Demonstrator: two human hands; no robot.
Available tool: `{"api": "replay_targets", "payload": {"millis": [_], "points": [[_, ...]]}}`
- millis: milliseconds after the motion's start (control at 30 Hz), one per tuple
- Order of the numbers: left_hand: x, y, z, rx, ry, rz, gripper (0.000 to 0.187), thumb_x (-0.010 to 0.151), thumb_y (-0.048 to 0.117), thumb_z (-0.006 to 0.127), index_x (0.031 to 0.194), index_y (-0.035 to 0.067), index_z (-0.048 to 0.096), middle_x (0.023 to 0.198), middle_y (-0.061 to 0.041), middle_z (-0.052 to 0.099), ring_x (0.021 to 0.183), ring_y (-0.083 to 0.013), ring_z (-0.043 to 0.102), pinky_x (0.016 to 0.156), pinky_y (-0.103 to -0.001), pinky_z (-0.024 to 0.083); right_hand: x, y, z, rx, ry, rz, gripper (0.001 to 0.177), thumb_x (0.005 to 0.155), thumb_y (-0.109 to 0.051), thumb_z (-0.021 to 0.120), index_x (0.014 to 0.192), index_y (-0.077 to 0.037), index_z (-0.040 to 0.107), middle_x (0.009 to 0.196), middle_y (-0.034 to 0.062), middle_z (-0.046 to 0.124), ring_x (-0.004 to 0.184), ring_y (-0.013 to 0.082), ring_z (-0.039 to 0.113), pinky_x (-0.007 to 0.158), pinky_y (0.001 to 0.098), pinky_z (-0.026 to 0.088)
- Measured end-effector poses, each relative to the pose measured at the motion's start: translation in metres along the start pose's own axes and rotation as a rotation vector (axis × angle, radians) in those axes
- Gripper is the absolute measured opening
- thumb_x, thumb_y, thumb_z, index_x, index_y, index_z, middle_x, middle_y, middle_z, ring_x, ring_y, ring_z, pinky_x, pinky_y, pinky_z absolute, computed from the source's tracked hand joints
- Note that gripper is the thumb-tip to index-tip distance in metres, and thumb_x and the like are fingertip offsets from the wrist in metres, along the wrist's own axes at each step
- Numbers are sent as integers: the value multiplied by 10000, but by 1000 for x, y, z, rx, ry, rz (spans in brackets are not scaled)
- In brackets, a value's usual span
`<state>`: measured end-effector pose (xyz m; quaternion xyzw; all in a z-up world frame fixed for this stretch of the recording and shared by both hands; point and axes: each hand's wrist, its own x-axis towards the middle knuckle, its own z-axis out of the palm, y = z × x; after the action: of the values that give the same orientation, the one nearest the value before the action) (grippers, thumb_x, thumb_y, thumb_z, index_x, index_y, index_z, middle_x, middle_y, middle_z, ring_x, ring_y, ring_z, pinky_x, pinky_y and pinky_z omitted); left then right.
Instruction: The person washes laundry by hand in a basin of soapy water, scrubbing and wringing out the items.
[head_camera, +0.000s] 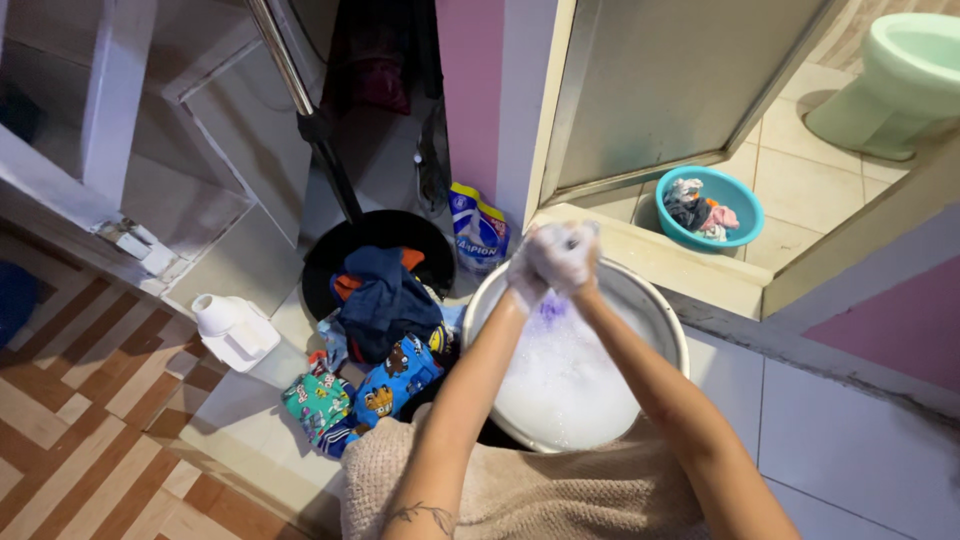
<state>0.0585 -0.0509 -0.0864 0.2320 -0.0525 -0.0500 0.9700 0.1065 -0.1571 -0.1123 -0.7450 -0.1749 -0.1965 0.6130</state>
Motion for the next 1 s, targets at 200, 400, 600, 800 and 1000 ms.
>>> {"api": "replay_targets", "payload": {"millis": [200,400,600,800,1000], "points": [[32,-59,-35,94,-88,62,279,1071,231,561,1312,99,610,1194,-37,637,1067,-137,593,843,-264,481,12,16,-16,-57,111,21,222,931,-213,733,1031,-57,610,930,45,650,857,159,608,893,390,503],[43,-58,-18,403,28,-165,386,1069,304,514,1359,64,600,1196,-23,672,1064,-101,621,923,-248,512,28,13,-59,490,-284,336,231,997,-233,699,1082,-42,600,971,52,643,903,160,598,907,371,499],[-12,27,40,205,-221,-428,352,1053,239,571,1317,14,631,1244,-101,693,1104,-210,676,995,-389,540,37,7,-76,597,-392,311,248,1063,-253,664,1132,-27,590,1013,58,636,950,161,588,921,352,494],[-35,62,89,63,-300,-399,405,1069,267,520,1366,0,588,1292,-116,691,1160,-237,674,1053,-404,522,23,27,-78,777,-122,117,262,1103,-278,624,1184,-35,566,1049,30,611,990,125,570,930,298,492],[-20,79,76,-123,-250,-154,460,1092,325,482,1399,-11,550,1318,-145,673,1212,-264,641,1104,-414,503,-17,11,-52,532,-193,299,304,978,-274,652,1198,-91,547,1088,0,633,982,93,615,870,268,535]]}}
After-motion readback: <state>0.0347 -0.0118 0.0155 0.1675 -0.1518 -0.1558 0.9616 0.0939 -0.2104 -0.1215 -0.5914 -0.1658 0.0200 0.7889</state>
